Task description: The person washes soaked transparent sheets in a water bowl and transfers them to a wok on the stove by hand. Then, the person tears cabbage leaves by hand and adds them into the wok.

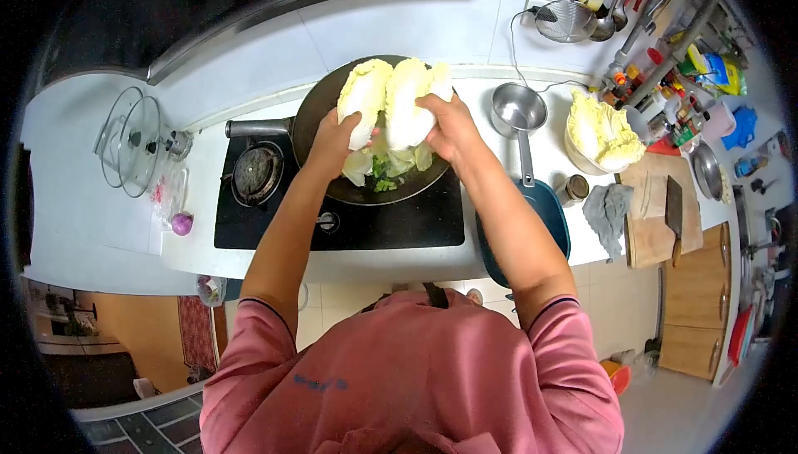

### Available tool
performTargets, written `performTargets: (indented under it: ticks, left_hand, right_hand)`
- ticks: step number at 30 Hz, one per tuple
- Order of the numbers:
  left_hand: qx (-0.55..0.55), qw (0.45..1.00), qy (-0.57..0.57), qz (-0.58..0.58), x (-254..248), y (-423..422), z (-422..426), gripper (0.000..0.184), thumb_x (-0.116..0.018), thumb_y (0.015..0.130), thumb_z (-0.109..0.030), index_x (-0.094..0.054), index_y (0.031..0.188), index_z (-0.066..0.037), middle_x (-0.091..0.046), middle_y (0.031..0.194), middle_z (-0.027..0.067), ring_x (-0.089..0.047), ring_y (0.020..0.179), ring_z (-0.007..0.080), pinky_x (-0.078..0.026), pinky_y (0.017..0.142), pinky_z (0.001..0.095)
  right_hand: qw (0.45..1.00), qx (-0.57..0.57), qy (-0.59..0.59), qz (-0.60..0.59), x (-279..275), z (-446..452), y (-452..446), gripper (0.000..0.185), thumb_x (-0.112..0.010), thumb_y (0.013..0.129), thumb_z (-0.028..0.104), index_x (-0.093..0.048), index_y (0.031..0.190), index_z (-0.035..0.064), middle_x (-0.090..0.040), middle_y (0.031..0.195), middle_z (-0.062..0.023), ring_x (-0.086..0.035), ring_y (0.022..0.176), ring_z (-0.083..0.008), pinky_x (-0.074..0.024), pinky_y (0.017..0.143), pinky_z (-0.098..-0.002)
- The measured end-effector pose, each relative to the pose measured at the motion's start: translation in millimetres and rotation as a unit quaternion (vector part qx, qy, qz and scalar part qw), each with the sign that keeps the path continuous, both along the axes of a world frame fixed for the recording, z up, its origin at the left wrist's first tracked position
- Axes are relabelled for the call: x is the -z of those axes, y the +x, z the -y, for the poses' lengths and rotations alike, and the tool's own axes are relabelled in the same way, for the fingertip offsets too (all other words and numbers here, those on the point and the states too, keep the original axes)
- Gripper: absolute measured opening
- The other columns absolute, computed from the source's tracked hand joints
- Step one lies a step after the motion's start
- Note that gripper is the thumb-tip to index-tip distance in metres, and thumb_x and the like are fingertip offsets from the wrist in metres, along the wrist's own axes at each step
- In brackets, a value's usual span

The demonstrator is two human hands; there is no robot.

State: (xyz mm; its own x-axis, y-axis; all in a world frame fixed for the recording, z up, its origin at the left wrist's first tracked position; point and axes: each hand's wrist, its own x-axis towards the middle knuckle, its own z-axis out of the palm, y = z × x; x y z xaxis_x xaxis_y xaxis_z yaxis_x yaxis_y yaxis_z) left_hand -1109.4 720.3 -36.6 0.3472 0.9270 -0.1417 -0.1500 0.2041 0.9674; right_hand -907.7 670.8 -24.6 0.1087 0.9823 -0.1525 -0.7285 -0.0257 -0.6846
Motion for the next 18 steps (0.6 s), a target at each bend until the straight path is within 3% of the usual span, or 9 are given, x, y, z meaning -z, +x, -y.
performTargets:
  ticks: [3, 4, 10, 14, 18]
  left_hand:
    - [-0.003, 0.982, 0.089, -0.166, 49, -12, -54, 0.029, -0.056, 0.091, -0.023, -0.059, 0.098, 0.005, -0.063, 0.091, 0.0115, -0.064, 0.078, 0.0201, -0.049, 0.065, 0.0347]
    - [-0.022, 0.976, 0.102, -0.193, 57, -11, -65, 0.033, -0.059, 0.088, -0.026, -0.063, 0.091, 0.006, -0.066, 0.084, 0.0158, -0.066, 0.081, 0.0278, -0.048, 0.068, 0.0394]
    - [-0.024, 0.862, 0.319, -0.394, 74, -6, -105, 0.038, -0.067, 0.08, -0.032, -0.066, 0.096, 0.003, -0.065, 0.093, 0.0252, -0.063, 0.089, 0.0385, -0.049, 0.076, 0.0425]
    - [0.0, 0.844, 0.357, -0.4, 70, -8, -109, 0.037, -0.067, 0.082, -0.03, -0.064, 0.097, 0.003, -0.064, 0.092, 0.0248, -0.062, 0.088, 0.0405, -0.049, 0.076, 0.0422]
    - [0.018, 0.898, 0.292, -0.33, 44, -11, -85, 0.032, -0.065, 0.085, -0.024, -0.062, 0.101, 0.003, -0.066, 0.09, 0.0219, -0.063, 0.085, 0.0381, -0.05, 0.076, 0.0391]
  right_hand:
    - [0.998, 0.029, -0.03, 0.046, 11, -4, 12, 0.049, -0.056, 0.081, -0.006, -0.041, 0.127, -0.0035, -0.057, 0.12, -0.0194, -0.063, 0.105, -0.0313, -0.0548, 0.089, -0.0442]
    - [0.998, 0.037, -0.026, 0.041, 11, -4, 14, 0.048, -0.057, 0.08, -0.008, -0.042, 0.125, -0.0034, -0.06, 0.116, -0.0187, -0.064, 0.101, -0.0309, -0.0559, 0.086, -0.043]
    - [0.992, 0.091, -0.044, 0.079, -1, 6, 14, 0.044, -0.055, 0.08, -0.008, -0.045, 0.123, -0.0046, -0.062, 0.112, -0.0178, -0.065, 0.099, -0.0303, -0.0553, 0.087, -0.042]
    - [0.99, 0.109, -0.054, 0.068, -8, 14, 13, 0.04, -0.054, 0.081, -0.007, -0.048, 0.121, -0.0054, -0.062, 0.112, -0.0169, -0.065, 0.097, -0.0294, -0.0549, 0.087, -0.0417]
    - [0.995, 0.088, -0.044, -0.005, -2, 20, 14, 0.039, -0.055, 0.081, -0.005, -0.049, 0.12, -0.0053, -0.062, 0.111, -0.0157, -0.065, 0.097, -0.0293, -0.0544, 0.088, -0.0426]
